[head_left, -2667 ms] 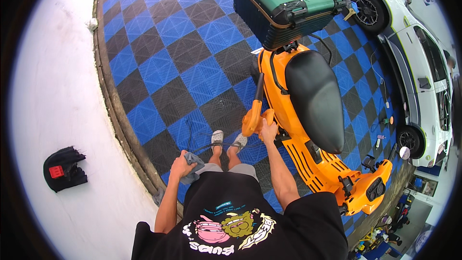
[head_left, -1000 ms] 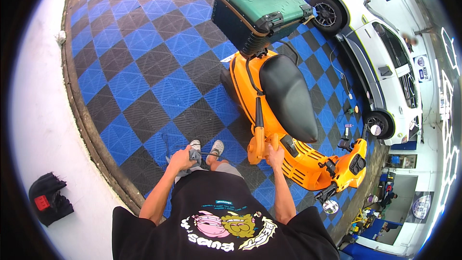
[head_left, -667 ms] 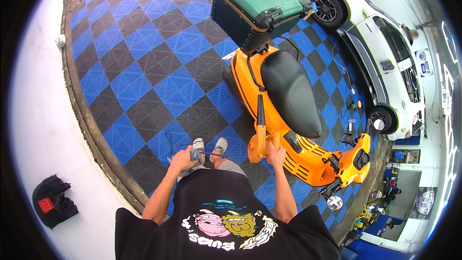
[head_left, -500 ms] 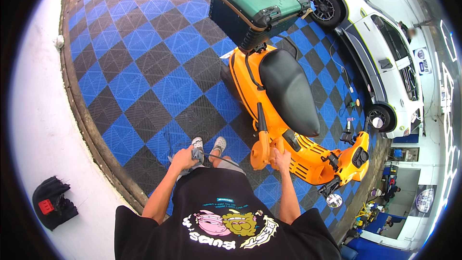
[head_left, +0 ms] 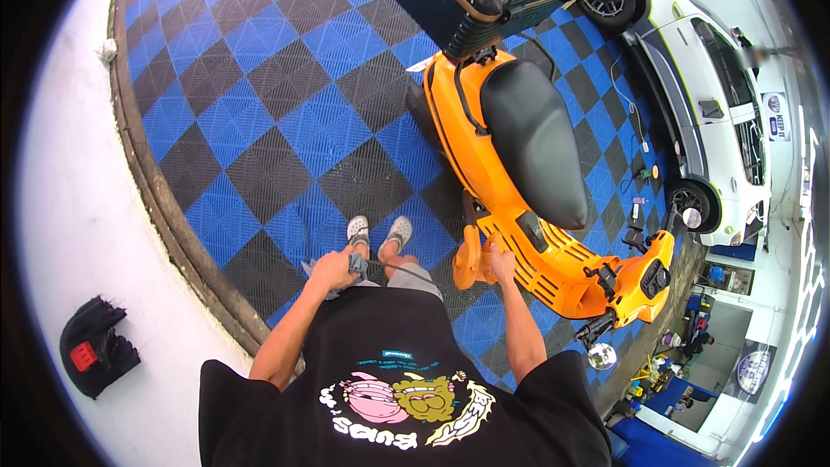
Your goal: The person uses a handheld leaf blower to remove dust and debris from an orange scooter, then wipes the scooter with a cloth. The person moves around the scooter to clean multiple surfaces including the front, sides, and rear storage box.
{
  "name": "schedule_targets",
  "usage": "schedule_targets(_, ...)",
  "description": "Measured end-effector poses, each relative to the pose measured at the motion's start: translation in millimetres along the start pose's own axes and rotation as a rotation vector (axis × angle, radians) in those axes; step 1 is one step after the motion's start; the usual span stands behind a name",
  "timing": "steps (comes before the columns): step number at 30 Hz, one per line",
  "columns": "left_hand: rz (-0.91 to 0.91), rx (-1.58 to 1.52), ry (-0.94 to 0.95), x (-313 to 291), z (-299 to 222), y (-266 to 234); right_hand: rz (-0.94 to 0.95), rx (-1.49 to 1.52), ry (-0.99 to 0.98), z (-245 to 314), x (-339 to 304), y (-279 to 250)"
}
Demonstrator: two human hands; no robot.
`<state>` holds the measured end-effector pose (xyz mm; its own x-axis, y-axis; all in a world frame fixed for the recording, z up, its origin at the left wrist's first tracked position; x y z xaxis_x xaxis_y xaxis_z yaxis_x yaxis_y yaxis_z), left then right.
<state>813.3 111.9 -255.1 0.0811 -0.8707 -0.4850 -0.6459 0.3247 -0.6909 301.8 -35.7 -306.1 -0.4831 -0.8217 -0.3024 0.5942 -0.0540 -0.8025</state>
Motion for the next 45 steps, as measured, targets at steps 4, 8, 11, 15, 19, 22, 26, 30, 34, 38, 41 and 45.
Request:
schedule_targets(4, 0.007, -0.013, -0.049, -8.4, -0.1, -0.4, -0.07, -0.075, 0.066, -28.8, 7.4, 17.1)
schedule_targets(8, 0.048, -0.008, -0.116, -13.3, 2.5, 12.0, -0.06, -0.014, 0.208, -59.4, 4.5, 16.9)
schedule_targets(11, 0.013, -0.009, -0.12, -15.3, 0.8, 24.6, -0.035, 0.033, 0.19, -68.1, 4.6, 9.8)
schedule_targets(15, -0.011, -0.027, -0.157, -18.5, -6.5, 41.6, -0.01, 0.003, 0.164, -77.9, 3.6, -0.2)
schedule_targets(19, -0.009, -0.045, -0.206, -27.4, -14.1, 43.3, 0.002, 0.055, 0.194, -82.4, 5.9, 1.7)
schedule_targets(22, -0.033, -0.045, -0.229, -30.1, -18.1, 37.7, 0.058, 0.123, 0.148, -72.3, 13.3, 16.9)
schedule_targets(26, -0.112, -0.028, -0.257, -34.8, -21.8, 25.9, 0.059, 0.102, 0.119, -54.0, 25.7, 35.5)
schedule_targets(30, -0.142, -0.037, -0.289, -35.2, -23.9, 14.1, 0.068, 0.095, 0.028, -20.6, 30.4, 50.1)
schedule_targets(34, -0.156, -0.038, -0.319, -36.1, -20.6, 1.0, 0.137, 0.168, -0.014, 10.7, 30.2, 65.5)
schedule_targets(38, -0.198, -0.038, -0.29, -29.8, -11.6, -13.1, 0.144, 0.182, -0.085, 39.8, 36.9, 81.1)
schedule_targets(41, -0.197, -0.054, -0.267, -15.7, 5.7, -25.3, 0.154, 0.158, -0.121, 62.4, 42.3, 97.3)
schedule_targets(45, -0.157, -0.053, -0.254, 13.3, 29.9, -47.1, 0.136, -0.069, -0.121, 92.6, 52.0, 123.0)
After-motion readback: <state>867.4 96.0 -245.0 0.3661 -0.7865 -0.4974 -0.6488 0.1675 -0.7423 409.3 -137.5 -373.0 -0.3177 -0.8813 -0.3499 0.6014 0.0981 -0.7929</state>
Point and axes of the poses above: each hand's wrist, its own x-axis towards the middle knuckle, its own y-axis out of the palm, z = x × y, the point moved 9 cm from there along x, towards the middle knuckle, and after that the axes turned 15 degrees about -z, right-handed, at the moved point
